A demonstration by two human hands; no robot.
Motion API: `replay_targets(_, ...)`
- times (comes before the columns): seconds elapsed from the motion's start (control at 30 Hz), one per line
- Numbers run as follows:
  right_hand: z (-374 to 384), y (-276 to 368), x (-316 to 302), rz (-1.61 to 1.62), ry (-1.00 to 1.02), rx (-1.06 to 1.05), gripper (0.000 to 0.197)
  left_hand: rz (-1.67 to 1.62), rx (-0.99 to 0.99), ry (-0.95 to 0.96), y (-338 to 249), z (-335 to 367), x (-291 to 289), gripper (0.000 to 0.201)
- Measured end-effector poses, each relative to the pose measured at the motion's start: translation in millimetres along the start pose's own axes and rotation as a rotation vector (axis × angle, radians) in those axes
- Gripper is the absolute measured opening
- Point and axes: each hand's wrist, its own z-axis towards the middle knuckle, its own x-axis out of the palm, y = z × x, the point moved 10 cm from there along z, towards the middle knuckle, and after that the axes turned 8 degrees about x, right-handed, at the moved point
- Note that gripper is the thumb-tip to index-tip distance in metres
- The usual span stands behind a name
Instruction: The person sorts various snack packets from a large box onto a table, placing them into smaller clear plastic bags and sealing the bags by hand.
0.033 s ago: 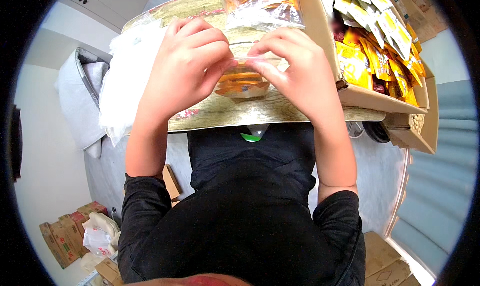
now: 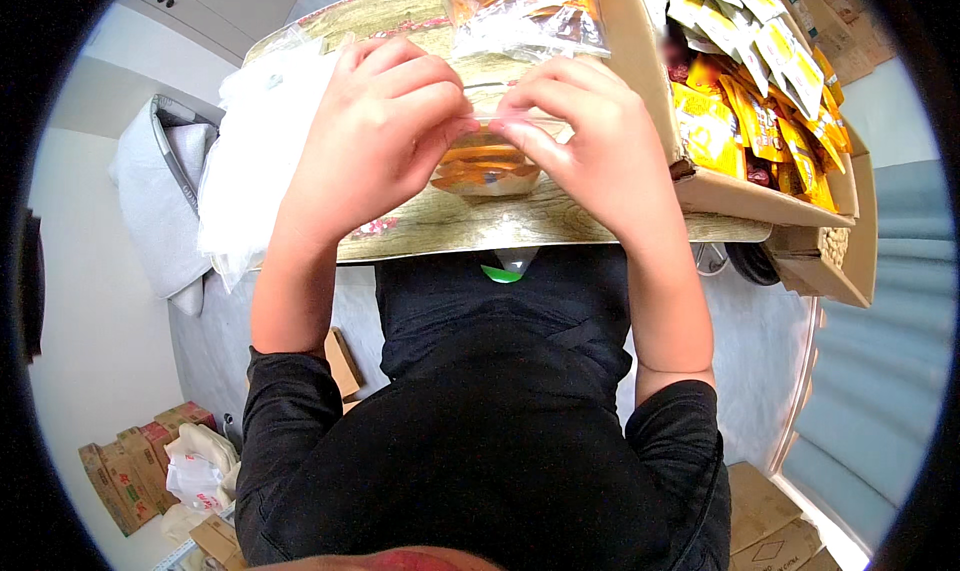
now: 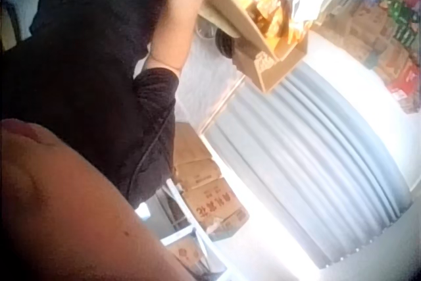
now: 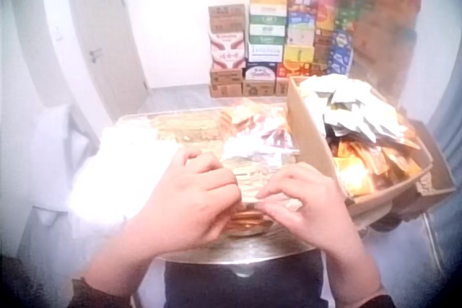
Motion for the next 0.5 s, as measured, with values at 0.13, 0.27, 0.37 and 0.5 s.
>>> replay_targets(0.13, 1.4, 6.1, 3.5, -0.068, -0.004, -0.089, 0.014, 0.015, 0.026, -0.011, -3.8, 0.3, 2.6, 0.013)
replay_targets(0.27, 4.3, 9.5, 1.4, -0.006, -0.028, -0.073, 0.011, 0.009, 0.029, 0.013, -2.3, -2.9, -5.0, 0.015)
replay_targets(0.37, 7.0, -1.9, -6.6, 0.066, -0.081, 0.016, 0.009, 0.018, -0.033, 0.027, 15.6, -13.9, -15.4, 0.016)
replay_targets(0.5, 14.4, -18.1, -2.0, 0.121, -0.097, 0.125, 0.008, 0.05, -0.078, 0.138, 40.4, -17.2, -14.4, 0.018)
